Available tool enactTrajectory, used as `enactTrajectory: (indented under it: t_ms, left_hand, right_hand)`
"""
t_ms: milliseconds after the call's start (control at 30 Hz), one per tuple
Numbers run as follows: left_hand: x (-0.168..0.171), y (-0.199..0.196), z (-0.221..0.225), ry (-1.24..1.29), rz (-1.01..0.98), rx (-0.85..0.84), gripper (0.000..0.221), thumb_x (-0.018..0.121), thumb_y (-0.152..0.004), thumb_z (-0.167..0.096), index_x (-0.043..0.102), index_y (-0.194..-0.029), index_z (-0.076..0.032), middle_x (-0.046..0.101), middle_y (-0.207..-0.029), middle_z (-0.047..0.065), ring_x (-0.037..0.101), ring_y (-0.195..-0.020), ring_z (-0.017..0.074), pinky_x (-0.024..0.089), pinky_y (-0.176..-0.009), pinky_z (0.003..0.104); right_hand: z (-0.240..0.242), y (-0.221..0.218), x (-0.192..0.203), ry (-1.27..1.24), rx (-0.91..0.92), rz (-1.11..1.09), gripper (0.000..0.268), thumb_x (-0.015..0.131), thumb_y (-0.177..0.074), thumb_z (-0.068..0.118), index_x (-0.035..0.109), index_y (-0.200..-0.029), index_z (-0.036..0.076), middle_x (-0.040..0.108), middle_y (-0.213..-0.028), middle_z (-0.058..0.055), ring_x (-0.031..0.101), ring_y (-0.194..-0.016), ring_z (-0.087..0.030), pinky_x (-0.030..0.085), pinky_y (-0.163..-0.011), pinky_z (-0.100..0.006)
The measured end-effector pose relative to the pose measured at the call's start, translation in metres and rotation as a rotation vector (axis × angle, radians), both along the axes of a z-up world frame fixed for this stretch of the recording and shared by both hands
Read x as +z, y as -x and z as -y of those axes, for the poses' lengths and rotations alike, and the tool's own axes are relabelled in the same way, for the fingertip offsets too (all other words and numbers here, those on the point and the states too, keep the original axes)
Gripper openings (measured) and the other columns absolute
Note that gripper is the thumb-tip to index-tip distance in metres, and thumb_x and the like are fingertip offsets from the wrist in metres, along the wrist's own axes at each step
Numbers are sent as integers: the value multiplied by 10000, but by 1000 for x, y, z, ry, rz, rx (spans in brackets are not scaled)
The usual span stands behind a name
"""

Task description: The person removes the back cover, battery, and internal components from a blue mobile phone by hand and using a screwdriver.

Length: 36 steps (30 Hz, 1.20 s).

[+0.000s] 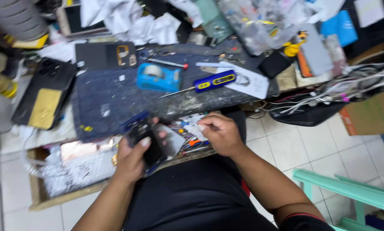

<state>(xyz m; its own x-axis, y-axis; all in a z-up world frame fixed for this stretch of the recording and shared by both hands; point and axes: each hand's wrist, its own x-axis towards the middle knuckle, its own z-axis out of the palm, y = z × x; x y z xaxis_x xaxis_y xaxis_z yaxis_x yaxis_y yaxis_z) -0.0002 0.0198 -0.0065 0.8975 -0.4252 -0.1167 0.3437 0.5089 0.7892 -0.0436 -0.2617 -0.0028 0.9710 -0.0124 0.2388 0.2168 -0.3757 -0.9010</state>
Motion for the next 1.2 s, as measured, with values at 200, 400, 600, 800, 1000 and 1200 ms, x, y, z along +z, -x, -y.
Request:
enactTrajectory:
  t_ms: [200,400,600,800,1000,1200]
  left_hand:
    - [6,-4,-7,275,-19,5,594,654,-985,-246,470,-1466,51,593,-1388,264,679,-1141,383,563,-976,561]
    - [-1,1,-18,377,-48,77,680,625,-977,-442,450,-1461,3,546,-1477,193,673,-1155,381,576,-960,551]
    - [-2,8,-42,344,-48,27,874,604,-979,-613,448,-1544,36,673,-1245,268,690,-1084,362,573,-968,464]
    - [1,12,-42,386,-30,3,916,613,-948,-636,419,-1553,22,674,-1252,241,696,-1087,339,570,-971,453]
    - [6,14,-44,338,28,7,960,616,-942,-651,401,-1545,64,666,-1264,257,691,-1117,352,569,-990,470]
    - [5,7,-51,283,41,37,958,644,-917,-628,404,-1506,89,624,-1365,267,667,-1154,395,569,-969,531]
  right_hand:
    - [143,33,-35,261,-594,-38,133,779,-888,67,746,-1015,43,715,-860,-16,641,-764,-87,541,-709,-270]
    - [193,79,-15,789,-516,-273,214,730,-1046,277,764,-1081,69,737,-999,-139,703,-845,-290,550,-801,-359]
    - [151,48,19,838,-303,-514,347,776,-879,258,772,-1204,138,766,-973,-135,730,-842,-290,563,-754,-397]
    - [39,-42,80,625,-54,90,271,774,-931,305,747,-1080,80,695,-920,-83,685,-762,-228,551,-699,-360]
    - [-65,-152,104,1029,108,86,846,862,-719,491,559,-1385,65,597,-1290,-190,548,-1182,-400,433,-938,-581]
    - [-79,-173,101,1062,148,-37,663,849,-726,422,630,-1252,82,656,-1233,-124,612,-1158,-352,455,-952,-557]
